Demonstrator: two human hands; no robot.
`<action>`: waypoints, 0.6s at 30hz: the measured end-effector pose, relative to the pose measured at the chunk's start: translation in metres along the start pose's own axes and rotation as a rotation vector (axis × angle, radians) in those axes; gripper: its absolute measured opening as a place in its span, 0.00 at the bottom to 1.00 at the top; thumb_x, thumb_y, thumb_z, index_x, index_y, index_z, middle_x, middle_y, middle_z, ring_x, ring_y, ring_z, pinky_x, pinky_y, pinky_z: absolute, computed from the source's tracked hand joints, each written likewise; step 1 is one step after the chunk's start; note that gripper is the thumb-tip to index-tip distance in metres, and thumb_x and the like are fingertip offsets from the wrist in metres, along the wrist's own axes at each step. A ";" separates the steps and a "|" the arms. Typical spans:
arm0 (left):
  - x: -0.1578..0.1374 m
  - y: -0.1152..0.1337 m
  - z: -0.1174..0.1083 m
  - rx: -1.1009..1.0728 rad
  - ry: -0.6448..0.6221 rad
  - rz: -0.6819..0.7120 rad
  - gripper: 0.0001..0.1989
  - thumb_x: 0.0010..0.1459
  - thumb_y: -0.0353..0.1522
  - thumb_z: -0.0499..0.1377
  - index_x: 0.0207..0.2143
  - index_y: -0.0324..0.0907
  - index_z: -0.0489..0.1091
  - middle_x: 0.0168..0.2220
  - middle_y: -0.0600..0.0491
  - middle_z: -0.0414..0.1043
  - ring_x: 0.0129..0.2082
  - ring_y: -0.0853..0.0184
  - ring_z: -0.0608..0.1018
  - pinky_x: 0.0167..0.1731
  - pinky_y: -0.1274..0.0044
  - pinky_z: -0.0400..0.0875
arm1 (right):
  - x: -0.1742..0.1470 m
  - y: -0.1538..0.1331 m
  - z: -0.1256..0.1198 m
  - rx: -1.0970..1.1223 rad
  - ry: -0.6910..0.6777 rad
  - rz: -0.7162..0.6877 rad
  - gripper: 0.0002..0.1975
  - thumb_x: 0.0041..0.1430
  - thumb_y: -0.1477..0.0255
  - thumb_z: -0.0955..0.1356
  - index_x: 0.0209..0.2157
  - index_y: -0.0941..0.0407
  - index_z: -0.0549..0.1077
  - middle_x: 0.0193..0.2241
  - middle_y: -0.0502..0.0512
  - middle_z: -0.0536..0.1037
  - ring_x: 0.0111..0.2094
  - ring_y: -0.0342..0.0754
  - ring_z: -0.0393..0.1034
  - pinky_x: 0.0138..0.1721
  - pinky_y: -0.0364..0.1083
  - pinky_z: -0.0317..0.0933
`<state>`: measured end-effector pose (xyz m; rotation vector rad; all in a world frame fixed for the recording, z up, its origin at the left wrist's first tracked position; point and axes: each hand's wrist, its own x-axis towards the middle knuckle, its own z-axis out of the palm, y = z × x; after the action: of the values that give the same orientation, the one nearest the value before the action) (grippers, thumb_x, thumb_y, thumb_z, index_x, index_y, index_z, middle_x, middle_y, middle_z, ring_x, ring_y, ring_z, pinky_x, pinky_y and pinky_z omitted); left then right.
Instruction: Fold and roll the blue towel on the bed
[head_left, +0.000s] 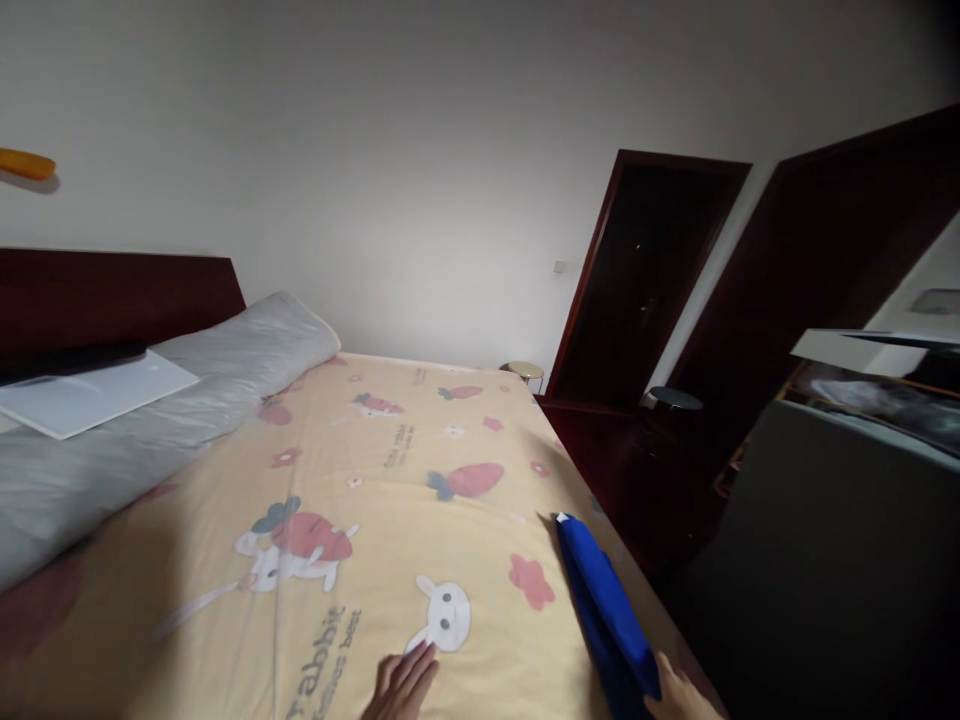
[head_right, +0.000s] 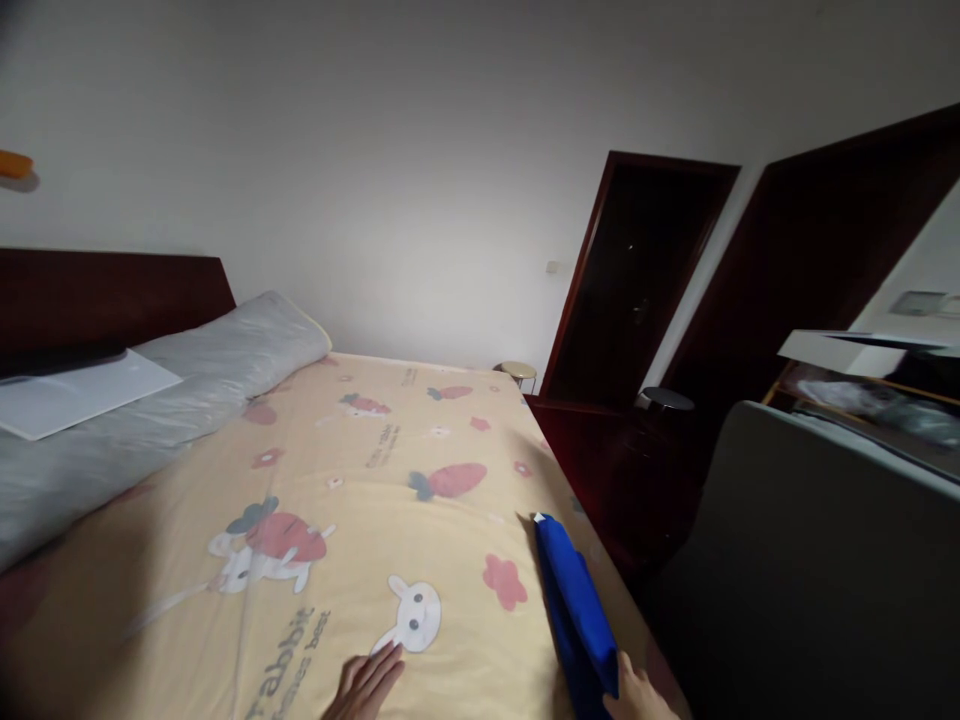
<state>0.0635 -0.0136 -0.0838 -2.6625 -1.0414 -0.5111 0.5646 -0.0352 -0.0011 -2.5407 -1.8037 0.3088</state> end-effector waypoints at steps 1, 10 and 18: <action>0.000 0.000 -0.001 0.015 0.022 0.009 0.39 0.60 0.52 0.47 0.68 0.48 0.37 0.64 0.58 0.65 0.60 0.69 0.72 0.49 0.75 0.68 | 0.002 -0.002 0.000 -0.020 0.035 -0.008 0.34 0.48 0.68 0.58 0.58 0.63 0.64 0.52 0.74 0.77 0.50 0.64 0.76 0.47 0.61 0.69; 0.003 0.000 0.002 0.200 0.225 0.062 0.38 0.59 0.54 0.48 0.65 0.44 0.52 0.58 0.60 0.75 0.57 0.72 0.73 0.45 0.75 0.65 | 0.036 -0.026 0.031 0.152 -0.081 0.193 0.54 0.43 0.44 0.51 0.67 0.60 0.35 0.65 0.76 0.59 0.61 0.71 0.65 0.58 0.71 0.59; 0.000 0.002 0.000 0.146 0.162 0.042 0.37 0.59 0.52 0.50 0.66 0.45 0.50 0.61 0.59 0.71 0.60 0.70 0.71 0.49 0.74 0.64 | 0.021 -0.036 0.044 0.174 -0.082 0.302 0.60 0.35 0.40 0.56 0.65 0.54 0.28 0.65 0.79 0.51 0.64 0.78 0.56 0.56 0.72 0.56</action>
<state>0.0647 -0.0146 -0.0842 -2.4641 -0.9366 -0.6060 0.5302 -0.0081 -0.0432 -2.7027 -1.3394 0.5550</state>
